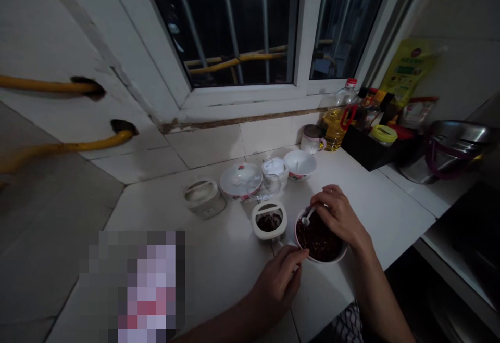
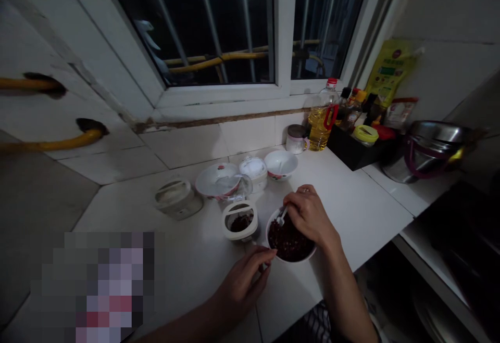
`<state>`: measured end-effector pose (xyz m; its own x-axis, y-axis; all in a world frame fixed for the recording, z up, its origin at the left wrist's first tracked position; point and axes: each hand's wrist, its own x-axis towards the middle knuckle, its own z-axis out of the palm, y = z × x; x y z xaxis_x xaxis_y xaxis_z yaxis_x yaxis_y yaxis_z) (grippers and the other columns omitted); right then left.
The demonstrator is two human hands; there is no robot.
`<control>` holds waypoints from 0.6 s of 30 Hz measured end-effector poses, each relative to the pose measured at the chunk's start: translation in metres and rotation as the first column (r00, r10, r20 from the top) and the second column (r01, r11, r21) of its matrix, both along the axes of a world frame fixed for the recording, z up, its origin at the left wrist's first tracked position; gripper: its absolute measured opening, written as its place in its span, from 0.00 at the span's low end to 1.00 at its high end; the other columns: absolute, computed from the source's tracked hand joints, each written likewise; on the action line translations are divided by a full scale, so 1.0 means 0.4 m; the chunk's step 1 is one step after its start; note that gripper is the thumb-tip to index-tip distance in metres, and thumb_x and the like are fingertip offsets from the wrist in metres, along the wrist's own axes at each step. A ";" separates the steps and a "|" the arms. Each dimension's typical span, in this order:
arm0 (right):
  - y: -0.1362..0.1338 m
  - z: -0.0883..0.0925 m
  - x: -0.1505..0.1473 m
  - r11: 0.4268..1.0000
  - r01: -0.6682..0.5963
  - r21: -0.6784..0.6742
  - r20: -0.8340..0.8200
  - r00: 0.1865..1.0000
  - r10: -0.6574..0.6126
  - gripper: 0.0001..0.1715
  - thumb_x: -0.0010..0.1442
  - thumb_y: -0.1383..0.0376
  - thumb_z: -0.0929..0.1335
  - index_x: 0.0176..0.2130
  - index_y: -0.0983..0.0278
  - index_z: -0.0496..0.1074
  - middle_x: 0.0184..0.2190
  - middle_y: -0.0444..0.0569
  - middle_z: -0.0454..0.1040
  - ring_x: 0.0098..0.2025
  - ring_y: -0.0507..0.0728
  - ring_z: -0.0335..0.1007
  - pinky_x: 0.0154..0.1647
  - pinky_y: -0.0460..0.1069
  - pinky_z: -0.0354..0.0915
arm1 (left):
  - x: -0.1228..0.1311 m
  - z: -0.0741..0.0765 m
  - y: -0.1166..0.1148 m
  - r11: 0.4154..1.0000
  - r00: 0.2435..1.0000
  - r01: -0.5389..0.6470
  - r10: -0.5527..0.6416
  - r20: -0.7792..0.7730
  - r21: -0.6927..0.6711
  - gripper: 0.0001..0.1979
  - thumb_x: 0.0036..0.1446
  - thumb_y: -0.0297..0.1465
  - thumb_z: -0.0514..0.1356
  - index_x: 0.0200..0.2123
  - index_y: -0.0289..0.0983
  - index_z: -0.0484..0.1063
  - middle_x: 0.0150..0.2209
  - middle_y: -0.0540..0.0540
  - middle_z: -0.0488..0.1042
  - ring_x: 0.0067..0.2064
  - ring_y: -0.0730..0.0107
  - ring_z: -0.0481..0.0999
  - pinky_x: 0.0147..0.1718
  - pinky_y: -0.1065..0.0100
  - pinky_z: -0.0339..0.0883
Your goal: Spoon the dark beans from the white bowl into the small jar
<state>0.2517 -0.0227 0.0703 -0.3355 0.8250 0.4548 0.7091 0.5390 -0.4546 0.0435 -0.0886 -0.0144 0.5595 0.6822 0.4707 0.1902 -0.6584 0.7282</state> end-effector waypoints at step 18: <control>0.006 -0.001 0.018 0.902 0.193 -0.386 -0.381 0.857 -0.346 0.09 0.50 0.65 0.63 0.26 0.62 0.72 0.19 0.45 0.73 0.30 0.57 0.69 0.40 0.52 0.63 | 0.001 -0.005 0.004 1.000 1.000 -0.001 0.001 0.005 -0.003 0.22 0.61 0.18 0.50 0.56 0.40 0.61 0.43 0.42 0.70 0.42 0.67 0.72 0.39 0.69 0.70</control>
